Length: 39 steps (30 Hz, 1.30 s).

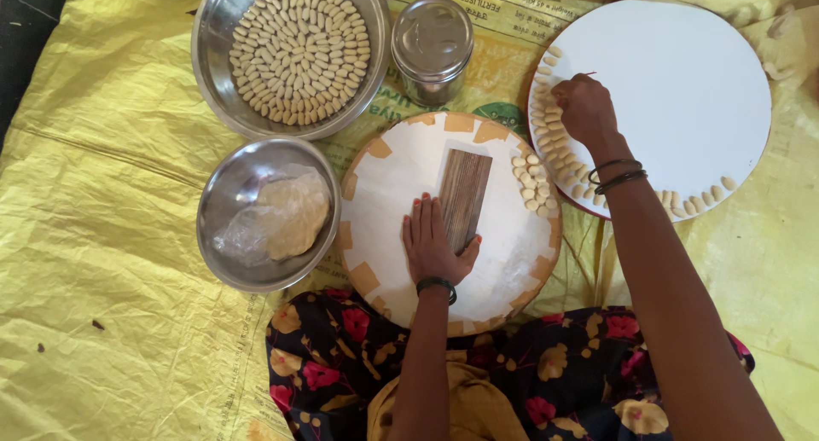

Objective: The person sits on the floor and repeatedly takes small pieces of dough from a metal bowl, rolls them into cylindrical shapes between their palms, and places them on a white tray. They also use a wooden board to flatten some pieces.

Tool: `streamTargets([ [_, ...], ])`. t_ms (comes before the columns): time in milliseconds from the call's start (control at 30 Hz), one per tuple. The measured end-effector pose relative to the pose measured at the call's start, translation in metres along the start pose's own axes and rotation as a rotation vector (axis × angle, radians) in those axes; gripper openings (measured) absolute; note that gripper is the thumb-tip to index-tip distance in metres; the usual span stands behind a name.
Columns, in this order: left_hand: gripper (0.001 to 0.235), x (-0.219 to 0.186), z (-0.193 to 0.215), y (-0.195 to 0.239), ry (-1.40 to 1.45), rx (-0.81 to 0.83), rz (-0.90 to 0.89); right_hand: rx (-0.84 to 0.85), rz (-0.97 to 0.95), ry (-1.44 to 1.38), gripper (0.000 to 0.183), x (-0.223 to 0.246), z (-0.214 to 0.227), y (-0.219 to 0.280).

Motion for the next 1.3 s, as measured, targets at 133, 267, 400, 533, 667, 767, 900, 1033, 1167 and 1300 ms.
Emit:
streamTargets([
  [133, 0.099, 0.0, 0.0, 0.0, 0.005, -0.005, -0.006, 0.01, 0.009, 0.03, 0.014, -0.001, 0.001, -0.002],
  [267, 0.099, 0.001, -0.001, 0.0, -0.001, -0.002, -0.007, 0.01, 0.045, 0.047, 0.013, 0.002, 0.001, -0.003],
  [400, 0.099, 0.001, -0.004, 0.0, -0.015, 0.008, 0.001, -0.032, 0.056, 0.033, 0.018, 0.007, 0.011, 0.0],
  [533, 0.098, 0.003, -0.004, 0.0, -0.022, 0.001, -0.002, -0.103, 0.021, -0.021, 0.02, 0.023, 0.031, 0.017],
  [667, 0.1, 0.002, -0.005, 0.001, -0.016, -0.002, -0.007, -0.131, -0.069, -0.129, 0.021, 0.056, 0.048, 0.052],
  [767, 0.1, 0.002, -0.005, 0.002, -0.02, -0.008, -0.009, -0.209, -0.072, -0.197, 0.017, 0.093, 0.058, 0.078],
  [900, 0.1, 0.004, -0.006, 0.003, -0.015, -0.009, -0.008, -0.257, -0.064, -0.104, 0.013, 0.123, 0.057, 0.083],
  [1033, 0.1, 0.001, -0.003, 0.001, -0.018, -0.022, -0.017, -0.224, -0.022, 0.061, 0.012, 0.142, 0.044, 0.068],
  [1167, 0.101, 0.0, 0.0, 0.001, -0.018, -0.022, -0.01, -0.133, -0.089, 0.086, 0.007, 0.147, 0.02, 0.057],
  [1300, 0.1, 0.001, 0.0, 0.002, -0.026, -0.006, -0.006, -0.128, -0.044, 0.117, 0.011, 0.159, 0.017, 0.056],
])
Point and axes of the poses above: each hand's wrist, its own y-axis away from the middle knuckle, its own z-axis out of the back of the hand, x = y × z, the point moved 10 cm from there along -y, towards the middle knuckle, and after that the axes turned 11 degrees about z, right-handed, at the moved point
